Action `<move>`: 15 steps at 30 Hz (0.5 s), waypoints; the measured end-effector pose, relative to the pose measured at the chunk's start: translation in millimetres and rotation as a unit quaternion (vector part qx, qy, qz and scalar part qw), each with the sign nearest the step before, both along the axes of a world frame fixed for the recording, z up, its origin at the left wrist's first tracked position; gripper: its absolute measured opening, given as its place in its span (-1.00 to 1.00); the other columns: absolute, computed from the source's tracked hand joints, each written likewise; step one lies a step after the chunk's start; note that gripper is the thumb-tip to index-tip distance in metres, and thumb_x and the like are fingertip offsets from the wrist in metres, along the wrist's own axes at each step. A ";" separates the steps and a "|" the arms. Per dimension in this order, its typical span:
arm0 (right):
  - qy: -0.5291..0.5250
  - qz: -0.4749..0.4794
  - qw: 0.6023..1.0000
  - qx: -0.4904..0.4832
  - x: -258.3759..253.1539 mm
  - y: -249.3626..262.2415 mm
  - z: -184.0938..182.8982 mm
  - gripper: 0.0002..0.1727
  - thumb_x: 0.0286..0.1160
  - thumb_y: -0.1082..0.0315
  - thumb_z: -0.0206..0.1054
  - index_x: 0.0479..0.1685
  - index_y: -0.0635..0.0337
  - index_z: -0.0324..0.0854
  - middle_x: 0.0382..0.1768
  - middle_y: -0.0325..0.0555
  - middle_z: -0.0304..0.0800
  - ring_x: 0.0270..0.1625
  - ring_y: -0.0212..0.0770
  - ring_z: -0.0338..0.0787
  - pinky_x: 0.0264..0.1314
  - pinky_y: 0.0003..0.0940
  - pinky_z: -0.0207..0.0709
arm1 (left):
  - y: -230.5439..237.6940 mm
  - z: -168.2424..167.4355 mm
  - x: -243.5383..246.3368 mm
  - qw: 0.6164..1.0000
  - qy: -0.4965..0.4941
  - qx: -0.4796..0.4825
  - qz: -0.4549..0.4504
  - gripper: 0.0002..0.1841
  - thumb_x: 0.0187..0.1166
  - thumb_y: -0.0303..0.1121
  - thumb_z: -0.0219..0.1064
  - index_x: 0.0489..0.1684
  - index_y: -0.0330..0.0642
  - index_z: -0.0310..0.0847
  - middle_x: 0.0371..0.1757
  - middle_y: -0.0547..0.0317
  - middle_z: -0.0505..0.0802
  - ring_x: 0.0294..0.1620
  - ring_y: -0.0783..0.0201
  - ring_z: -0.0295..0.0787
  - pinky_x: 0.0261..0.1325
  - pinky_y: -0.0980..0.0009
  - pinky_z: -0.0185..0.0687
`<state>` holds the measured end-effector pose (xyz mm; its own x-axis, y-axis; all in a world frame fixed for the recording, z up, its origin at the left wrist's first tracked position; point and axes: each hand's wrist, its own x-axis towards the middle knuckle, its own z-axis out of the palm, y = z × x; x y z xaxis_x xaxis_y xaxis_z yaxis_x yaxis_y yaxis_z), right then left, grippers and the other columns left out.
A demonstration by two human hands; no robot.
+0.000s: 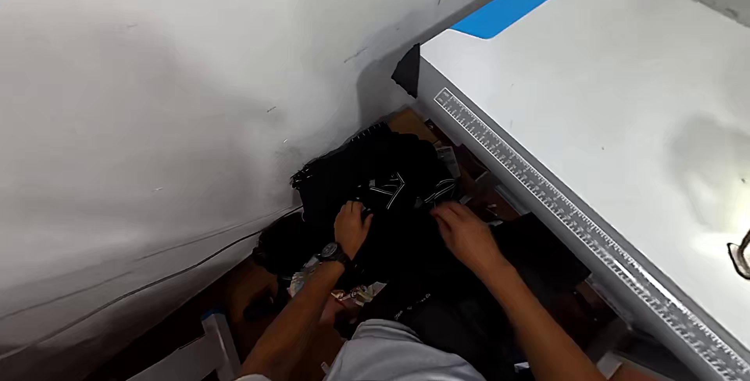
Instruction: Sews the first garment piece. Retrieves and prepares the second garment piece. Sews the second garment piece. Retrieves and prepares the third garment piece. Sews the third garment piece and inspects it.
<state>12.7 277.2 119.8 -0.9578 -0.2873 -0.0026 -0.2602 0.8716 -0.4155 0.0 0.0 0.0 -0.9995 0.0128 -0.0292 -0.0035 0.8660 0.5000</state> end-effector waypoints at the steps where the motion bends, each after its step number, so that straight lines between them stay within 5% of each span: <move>1: -0.036 -0.003 0.998 0.044 -29.8 -16.4 -11.9 -0.68 0.58 0.46 0.29 0.21 -0.04 0.77 0.27 0.07 0.74 0.31 0.16 0.74 0.19 0.13 0.72 | 5.0 -7.1 -5.8 1.000 0.013 -0.010 0.013 -0.66 0.65 -0.17 0.37 0.09 -0.31 0.72 0.15 -0.20 0.80 0.22 -0.17 0.77 0.28 -0.11 0.69; 5: -0.155 0.040 0.977 0.142 -97.6 -41.8 -45.0 -0.34 0.38 0.59 0.40 0.48 -0.26 0.66 0.45 0.18 0.56 0.43 0.28 0.61 0.16 0.19 0.72 | 2.3 -8.9 -17.4 0.995 0.081 0.052 0.023 -0.79 0.68 -0.39 0.29 0.05 -0.30 0.77 0.15 -0.13 0.82 0.21 -0.06 0.80 0.30 0.01 0.73; 8: -0.113 0.080 0.979 0.150 -107.7 -43.5 -45.4 -0.56 0.48 0.53 0.39 0.26 -0.15 0.81 0.22 0.00 0.75 0.30 0.14 0.72 0.03 0.12 0.74 | -23.6 26.9 -24.2 0.975 0.086 0.201 -0.026 -0.81 0.72 -0.48 0.22 0.11 -0.26 0.72 0.25 0.00 0.79 0.04 0.19 0.86 0.12 0.19 0.83; 10: -0.058 0.085 0.991 0.091 -101.5 -34.1 -34.0 -0.71 0.58 0.44 0.38 0.15 -0.07 0.86 0.06 -0.03 0.82 0.17 0.09 0.79 0.00 0.11 0.74 | -47.0 64.6 -28.2 0.937 0.065 0.336 -0.070 -0.80 0.70 -0.55 0.20 0.11 -0.22 0.71 0.15 0.11 0.83 -0.33 0.34 0.83 -0.24 0.36 0.87; 13: 0.015 0.107 0.994 -0.031 -79.7 -7.1 -1.1 -0.75 0.56 0.46 0.36 0.06 0.02 0.88 -0.12 -0.09 0.85 -0.01 -0.04 0.84 0.07 0.02 0.76 | -89.0 119.5 -32.4 0.878 0.045 0.459 -0.129 -0.83 0.65 -0.58 0.23 0.00 -0.23 0.73 0.05 0.13 0.90 -0.30 0.32 0.89 -0.17 0.36 0.91; 15: 0.032 0.126 0.991 -0.014 -52.7 8.7 12.1 -0.74 0.51 0.44 0.32 -0.01 -0.03 0.90 -0.19 -0.16 0.87 -0.07 -0.09 0.86 -0.01 -0.01 0.78 | -112.3 141.8 -29.9 0.872 0.010 0.459 -0.168 -0.86 0.60 -0.54 0.33 -0.03 -0.20 0.78 -0.03 0.17 0.94 -0.23 0.31 0.92 -0.08 0.37 0.91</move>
<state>-40.1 286.0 131.9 -0.8533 -0.5170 0.0673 -0.4954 0.7637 -0.4139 -29.9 -112.3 141.8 -0.9349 0.3147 0.1643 0.1897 0.0516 0.9805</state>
